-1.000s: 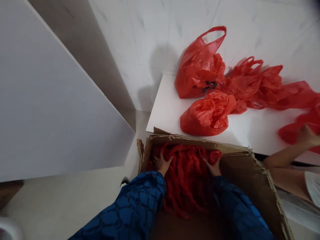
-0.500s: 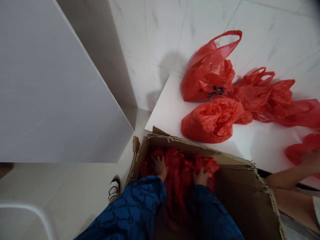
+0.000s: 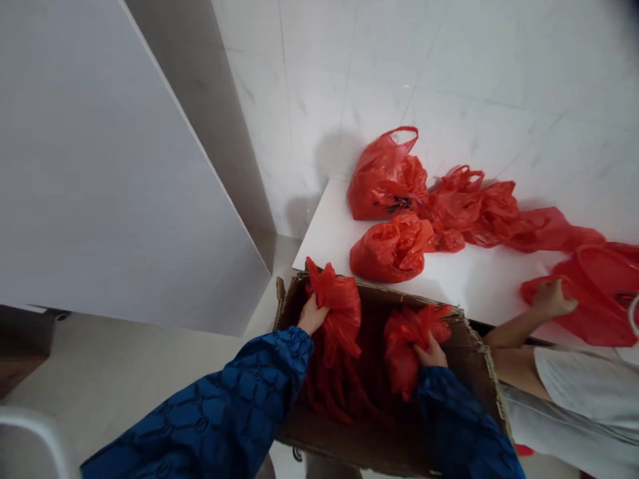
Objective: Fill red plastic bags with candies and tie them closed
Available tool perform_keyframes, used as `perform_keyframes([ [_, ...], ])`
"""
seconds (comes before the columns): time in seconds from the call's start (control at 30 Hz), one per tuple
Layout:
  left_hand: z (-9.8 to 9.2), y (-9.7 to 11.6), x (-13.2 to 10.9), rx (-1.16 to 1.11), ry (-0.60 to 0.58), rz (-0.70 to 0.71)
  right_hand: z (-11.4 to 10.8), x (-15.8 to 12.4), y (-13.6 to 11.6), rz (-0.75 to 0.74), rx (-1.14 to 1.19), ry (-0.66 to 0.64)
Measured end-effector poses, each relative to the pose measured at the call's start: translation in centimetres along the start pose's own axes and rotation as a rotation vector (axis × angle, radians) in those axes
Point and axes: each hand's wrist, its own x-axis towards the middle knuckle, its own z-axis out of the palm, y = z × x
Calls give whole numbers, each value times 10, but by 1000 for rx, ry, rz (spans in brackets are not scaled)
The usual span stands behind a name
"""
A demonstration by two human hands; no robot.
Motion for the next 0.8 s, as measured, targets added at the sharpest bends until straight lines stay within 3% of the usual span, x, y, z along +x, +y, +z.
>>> perform_keyframes([
  [0.17, -83, 48, -84, -144, 41, 157, -24, -51, -72, -176, 198, -57],
  [0.27, -146, 52, -136, -163, 100, 180, -27, -96, -137, -272, 460, -117],
  [0.33, -188, 41, -167, -161, 149, 173, -23, -129, -186, -329, 609, -176],
  [0.43, -247, 4, -208, -146, 233, 132, 1, -181, -257, -359, 727, -309],
  [0.5, -285, -33, -232, -102, 299, 88, 32, -214, -298, -392, 766, -409],
  [0.63, -372, -117, -280, 57, 457, -52, 120, -283, -376, -527, 758, -621],
  [0.8, -498, -209, -337, 143, 576, -220, 242, -374, -484, -692, 669, -865],
])
